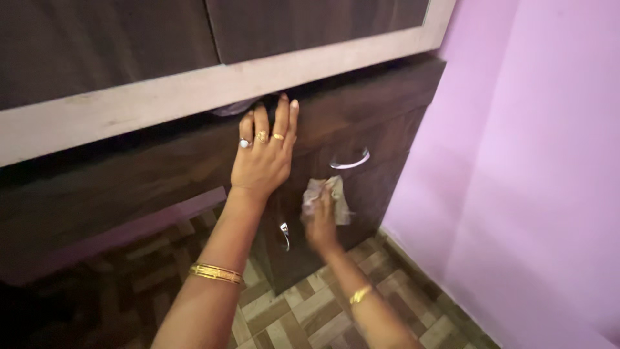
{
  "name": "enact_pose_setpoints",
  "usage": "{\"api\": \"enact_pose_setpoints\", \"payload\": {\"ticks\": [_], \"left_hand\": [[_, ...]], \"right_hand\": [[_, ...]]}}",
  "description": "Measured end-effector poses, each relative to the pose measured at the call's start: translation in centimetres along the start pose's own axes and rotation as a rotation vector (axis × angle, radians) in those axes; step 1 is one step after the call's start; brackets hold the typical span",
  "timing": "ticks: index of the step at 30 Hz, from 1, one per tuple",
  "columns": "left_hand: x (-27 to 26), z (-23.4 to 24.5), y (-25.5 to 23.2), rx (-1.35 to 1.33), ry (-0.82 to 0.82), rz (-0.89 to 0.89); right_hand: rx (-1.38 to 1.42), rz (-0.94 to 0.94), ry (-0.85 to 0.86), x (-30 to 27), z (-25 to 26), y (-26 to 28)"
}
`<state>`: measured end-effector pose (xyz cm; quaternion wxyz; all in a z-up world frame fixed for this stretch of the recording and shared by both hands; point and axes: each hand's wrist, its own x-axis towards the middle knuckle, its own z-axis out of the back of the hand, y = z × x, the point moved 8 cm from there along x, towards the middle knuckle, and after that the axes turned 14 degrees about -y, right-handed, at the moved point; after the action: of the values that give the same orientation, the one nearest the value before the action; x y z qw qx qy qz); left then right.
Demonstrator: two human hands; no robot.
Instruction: The person wipes the surfaces and drawers of a wooden desk with a cloth, moving a backpack and a motorcycle helmet aside to reach the workspace.
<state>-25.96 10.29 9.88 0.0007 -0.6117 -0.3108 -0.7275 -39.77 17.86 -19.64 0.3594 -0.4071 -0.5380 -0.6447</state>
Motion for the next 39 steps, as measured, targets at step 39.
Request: {"api": "enact_pose_setpoints", "payload": {"ticks": [39], "left_hand": [[-0.4,0.2,-0.2,-0.027,-0.039,0.032]], "right_hand": [[0.015,-0.298,-0.396,3.4,-2.3,3.9]]}}
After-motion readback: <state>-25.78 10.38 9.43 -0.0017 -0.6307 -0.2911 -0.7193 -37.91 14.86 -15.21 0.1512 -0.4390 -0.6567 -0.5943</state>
